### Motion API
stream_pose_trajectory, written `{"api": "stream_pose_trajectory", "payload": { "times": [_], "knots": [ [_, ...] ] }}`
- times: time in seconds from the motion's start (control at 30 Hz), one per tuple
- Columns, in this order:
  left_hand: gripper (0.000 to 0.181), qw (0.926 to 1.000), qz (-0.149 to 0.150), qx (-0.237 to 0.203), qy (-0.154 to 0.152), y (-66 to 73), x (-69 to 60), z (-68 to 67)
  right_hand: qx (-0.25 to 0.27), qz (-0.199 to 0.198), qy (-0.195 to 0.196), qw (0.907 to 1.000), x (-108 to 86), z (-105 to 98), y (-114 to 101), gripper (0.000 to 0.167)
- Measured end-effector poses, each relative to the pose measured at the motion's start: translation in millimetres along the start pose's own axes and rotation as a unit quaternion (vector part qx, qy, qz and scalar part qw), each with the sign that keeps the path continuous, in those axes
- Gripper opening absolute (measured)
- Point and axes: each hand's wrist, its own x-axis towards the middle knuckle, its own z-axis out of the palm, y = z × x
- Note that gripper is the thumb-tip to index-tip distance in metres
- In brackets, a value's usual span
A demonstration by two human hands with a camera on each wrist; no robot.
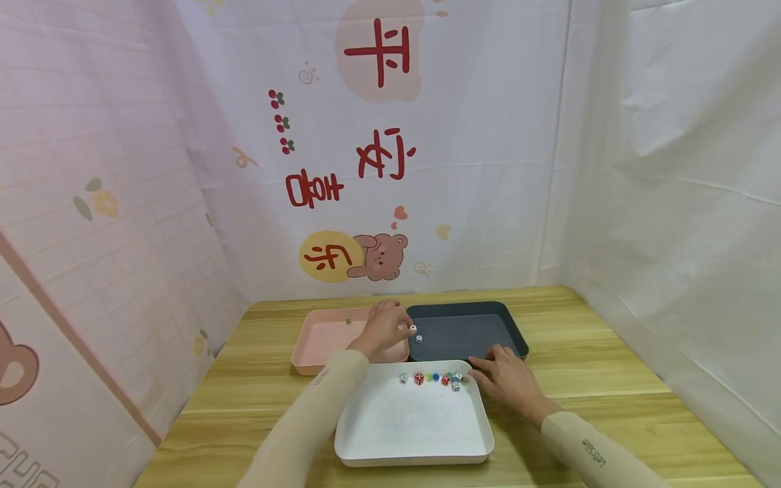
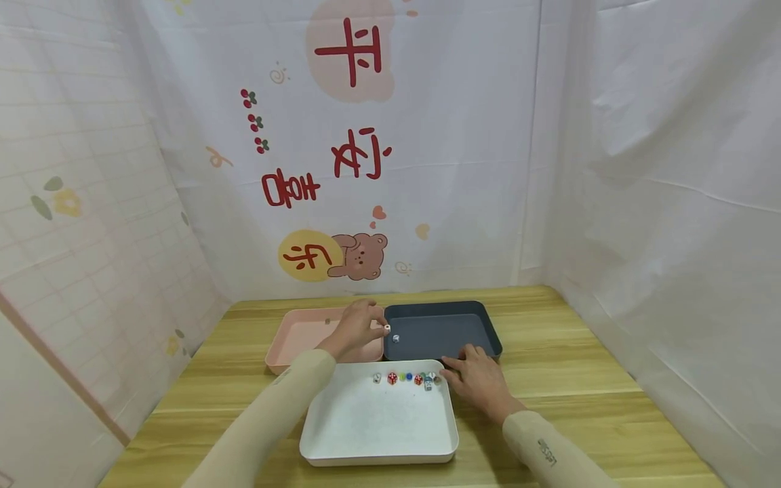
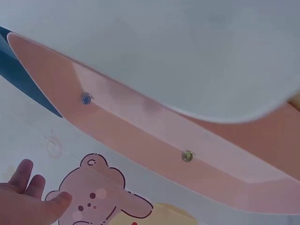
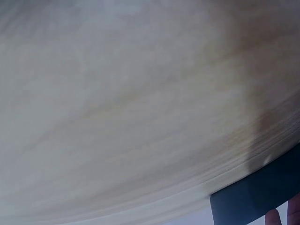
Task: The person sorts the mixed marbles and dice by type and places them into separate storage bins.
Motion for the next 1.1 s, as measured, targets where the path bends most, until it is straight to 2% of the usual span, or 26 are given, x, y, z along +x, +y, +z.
{"api": "stream_pose_trajectory", "payload": {
  "times": [0.2,0.47,0.63,0.97,1.1],
  "knots": [
    [0.013,0.9995,-0.004,0.027,-0.013,7.8,11.5,9.9,0.002,0.004,0.0,1.0,-1.7,-0.3,0.2,0.034],
    [0.012,0.9984,-0.046,0.0,-0.032,13.7,19.1,22.2,0.01,0.01,0.0,0.9999,-2.5,-0.6,-0.1,0.034],
    [0.012,0.9969,-0.066,-0.024,-0.035,16.8,19.6,28.1,0.013,0.012,-0.002,0.9998,-1.5,-0.5,0.4,0.034],
    [0.012,0.9972,-0.064,-0.027,-0.03,12.2,19.5,44.5,0.009,0.011,-0.007,0.9999,0.5,0.7,1.4,0.036],
    [0.013,0.9966,-0.072,-0.026,-0.032,12.7,18.4,47.9,0.004,0.011,-0.01,0.9999,0.5,2.6,2.4,0.036]
  ]
}}
